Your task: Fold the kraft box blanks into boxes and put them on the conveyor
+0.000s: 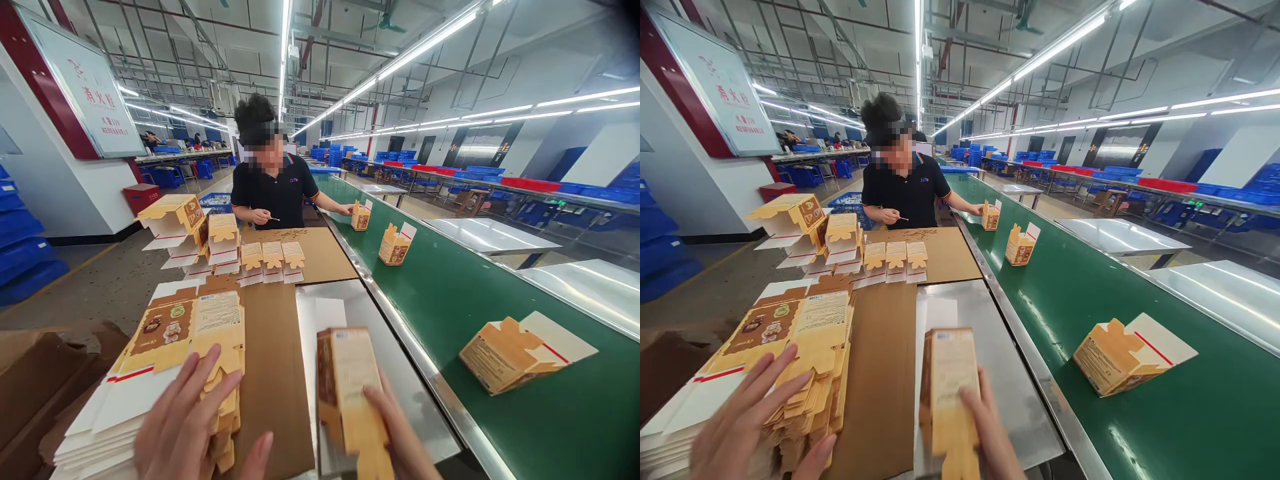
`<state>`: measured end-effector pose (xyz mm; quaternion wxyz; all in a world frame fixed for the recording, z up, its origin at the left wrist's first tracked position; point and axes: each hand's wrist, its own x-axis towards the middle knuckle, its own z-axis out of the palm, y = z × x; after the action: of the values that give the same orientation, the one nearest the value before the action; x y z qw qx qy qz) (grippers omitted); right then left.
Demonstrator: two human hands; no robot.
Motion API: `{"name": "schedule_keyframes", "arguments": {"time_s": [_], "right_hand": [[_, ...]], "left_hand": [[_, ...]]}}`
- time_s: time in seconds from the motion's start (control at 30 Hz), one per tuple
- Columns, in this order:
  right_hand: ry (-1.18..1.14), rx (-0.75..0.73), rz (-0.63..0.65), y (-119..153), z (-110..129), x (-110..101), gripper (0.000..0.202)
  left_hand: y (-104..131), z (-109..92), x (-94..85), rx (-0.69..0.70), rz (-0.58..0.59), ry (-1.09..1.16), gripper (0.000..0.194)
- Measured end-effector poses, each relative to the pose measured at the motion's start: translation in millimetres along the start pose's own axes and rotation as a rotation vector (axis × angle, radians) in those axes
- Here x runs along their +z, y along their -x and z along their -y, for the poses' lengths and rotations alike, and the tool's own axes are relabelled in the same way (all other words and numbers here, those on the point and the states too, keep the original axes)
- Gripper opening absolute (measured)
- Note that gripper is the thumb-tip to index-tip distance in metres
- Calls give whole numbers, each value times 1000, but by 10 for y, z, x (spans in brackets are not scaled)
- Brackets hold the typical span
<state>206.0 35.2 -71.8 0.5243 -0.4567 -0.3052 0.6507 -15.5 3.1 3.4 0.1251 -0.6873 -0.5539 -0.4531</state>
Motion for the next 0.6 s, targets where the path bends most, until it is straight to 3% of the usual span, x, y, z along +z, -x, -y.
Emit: {"name": "schedule_keyframes", "arguments": {"time_s": [0.07, 0.13, 0.2, 0.27, 0.33, 0.43, 0.5, 0.6], "right_hand": [[23, 24, 2, -467, 332, 68, 42], [48, -18, -1, -991, 677, 202, 34], [93, -32, -23, -1438, 933, 360, 36], [152, -86, -82, -1691, 1034, 493, 35], [207, -160, -126, -1713, 970, 569, 33], [259, -210, -116, -1432, 671, 580, 28], [267, -190, -79, -1161, 442, 564, 24], [230, -126, 4, -793, 195, 601, 29]], "left_hand": [[-72, 261, -120, 146, 125, -346, 55], [-79, 476, -195, 216, 243, -535, 60], [-25, 617, -237, 269, 310, -581, 53], [52, 678, -260, 330, 341, -549, 45], [102, 681, -265, 312, 313, -544, 42], [74, 658, -238, 256, 235, -619, 55], [10, 653, -211, 335, 234, -635, 58], [-69, 618, -199, 513, 275, -552, 40]]}}
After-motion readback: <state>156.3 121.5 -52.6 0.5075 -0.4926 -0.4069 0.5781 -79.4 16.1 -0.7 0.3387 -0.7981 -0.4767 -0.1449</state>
